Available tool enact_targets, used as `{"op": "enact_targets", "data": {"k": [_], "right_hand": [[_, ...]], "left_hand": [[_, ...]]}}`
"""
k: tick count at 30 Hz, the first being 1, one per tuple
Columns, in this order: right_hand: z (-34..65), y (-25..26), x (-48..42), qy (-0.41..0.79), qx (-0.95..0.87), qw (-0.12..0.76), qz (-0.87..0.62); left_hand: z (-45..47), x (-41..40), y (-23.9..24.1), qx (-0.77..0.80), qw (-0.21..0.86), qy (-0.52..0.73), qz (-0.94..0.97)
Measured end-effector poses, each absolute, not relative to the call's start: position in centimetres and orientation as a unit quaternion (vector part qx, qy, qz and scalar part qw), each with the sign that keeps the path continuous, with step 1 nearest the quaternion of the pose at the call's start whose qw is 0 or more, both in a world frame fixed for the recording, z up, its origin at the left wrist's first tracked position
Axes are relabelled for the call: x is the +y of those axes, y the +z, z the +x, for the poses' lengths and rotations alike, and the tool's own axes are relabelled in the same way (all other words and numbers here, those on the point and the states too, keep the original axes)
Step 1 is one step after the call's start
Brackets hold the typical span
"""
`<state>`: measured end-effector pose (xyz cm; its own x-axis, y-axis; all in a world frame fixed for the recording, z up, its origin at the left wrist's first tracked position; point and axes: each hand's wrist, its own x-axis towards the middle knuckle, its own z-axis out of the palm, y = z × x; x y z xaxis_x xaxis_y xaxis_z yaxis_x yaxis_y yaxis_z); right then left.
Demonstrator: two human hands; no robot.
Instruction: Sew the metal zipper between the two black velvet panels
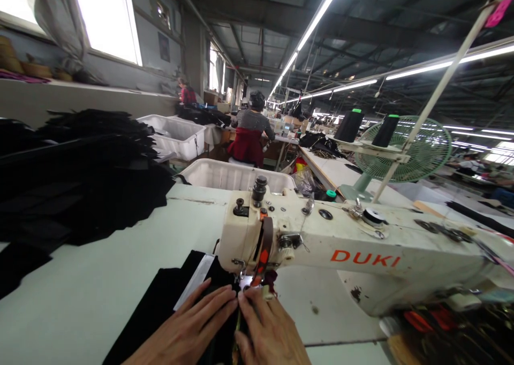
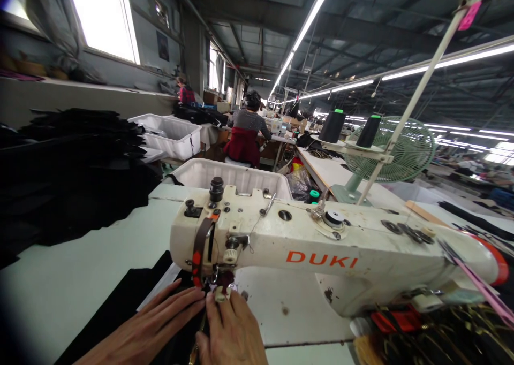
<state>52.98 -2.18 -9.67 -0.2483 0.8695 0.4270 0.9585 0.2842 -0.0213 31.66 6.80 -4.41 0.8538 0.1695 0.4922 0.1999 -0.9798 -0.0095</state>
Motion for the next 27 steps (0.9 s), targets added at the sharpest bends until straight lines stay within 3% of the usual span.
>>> {"op": "enact_targets", "data": {"k": [11, 17, 22, 27], "right_hand": [[52.6, -9.6, -2.3, -0.151, -0.771, 0.180, -0.592], [52.8, -9.6, -2.3, -0.155, -0.779, 0.184, -0.580], [52.4, -10.0, -2.1, -0.152, -0.767, 0.200, -0.590], [52.2, -10.4, -1.7, -0.145, -0.753, 0.210, -0.607]], "left_hand": [[32.0, 7.1, -5.1, -0.095, 0.051, -0.232, -0.967], [31.5, 7.6, -7.1, -0.055, 0.089, -0.299, -0.949], [31.8, 8.2, -8.7, -0.040, 0.052, -0.303, -0.951], [32.1, 8.0, -7.2, -0.058, 0.077, -0.296, -0.950]]}}
